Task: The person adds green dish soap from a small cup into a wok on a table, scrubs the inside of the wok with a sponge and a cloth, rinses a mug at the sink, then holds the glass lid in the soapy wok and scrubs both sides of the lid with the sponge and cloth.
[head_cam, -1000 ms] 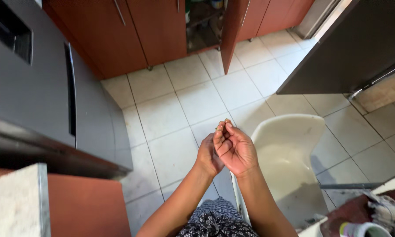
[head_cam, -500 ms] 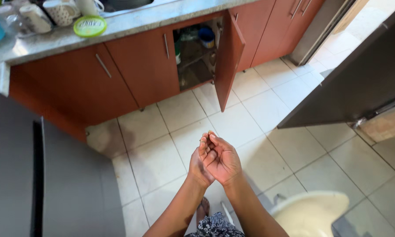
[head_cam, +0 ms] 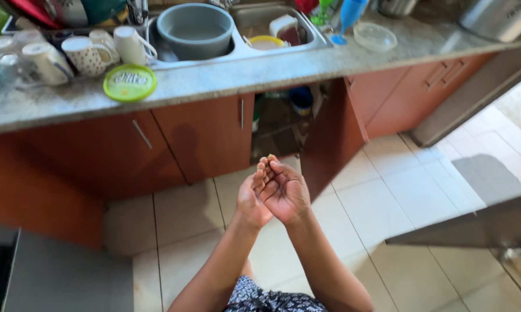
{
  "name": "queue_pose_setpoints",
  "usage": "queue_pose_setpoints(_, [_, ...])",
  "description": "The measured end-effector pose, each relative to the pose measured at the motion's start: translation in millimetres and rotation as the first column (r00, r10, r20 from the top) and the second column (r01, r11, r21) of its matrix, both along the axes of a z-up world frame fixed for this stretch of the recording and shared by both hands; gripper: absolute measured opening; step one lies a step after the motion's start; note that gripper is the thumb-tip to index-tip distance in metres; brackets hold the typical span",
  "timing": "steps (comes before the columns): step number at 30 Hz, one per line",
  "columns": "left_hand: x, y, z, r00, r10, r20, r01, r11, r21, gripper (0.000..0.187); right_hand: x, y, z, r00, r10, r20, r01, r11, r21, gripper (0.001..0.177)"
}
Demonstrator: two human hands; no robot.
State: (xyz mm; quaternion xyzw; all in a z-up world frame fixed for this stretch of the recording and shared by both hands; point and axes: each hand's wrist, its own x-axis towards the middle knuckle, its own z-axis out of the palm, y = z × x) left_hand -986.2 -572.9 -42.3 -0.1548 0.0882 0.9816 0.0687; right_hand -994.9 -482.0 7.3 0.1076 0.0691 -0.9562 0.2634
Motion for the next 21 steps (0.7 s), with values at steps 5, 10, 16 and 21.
queue_pose_setpoints(5, [-180,-17,-12,0.996,-0.094,-0.002,0.094,0.99,0.103,0.034,-159,-11,19,0.999,-0.046,0.002,0.046,0.998,0.045,0.013])
queue_pose_setpoints(10, [-337,-10,-27,0.98,-0.199,-0.001,0.194,0.953,0.234,0.031,-278,13,16,0.989,-0.139,-0.042,0.139,0.99,0.005,0.015])
queue_pose_setpoints(16, [-496,5,-53,0.978,-0.122,0.168,0.079,0.967,0.24,0.023,-460,61,-21,0.975,-0.212,-0.06,0.208,0.976,-0.067,0.015])
queue_pose_setpoints(21, [-638,-16,-70,0.975,0.048,0.219,-0.082,0.986,0.146,0.016,-664,78,-64,0.98,-0.163,-0.114,0.168,0.985,0.03,0.013])
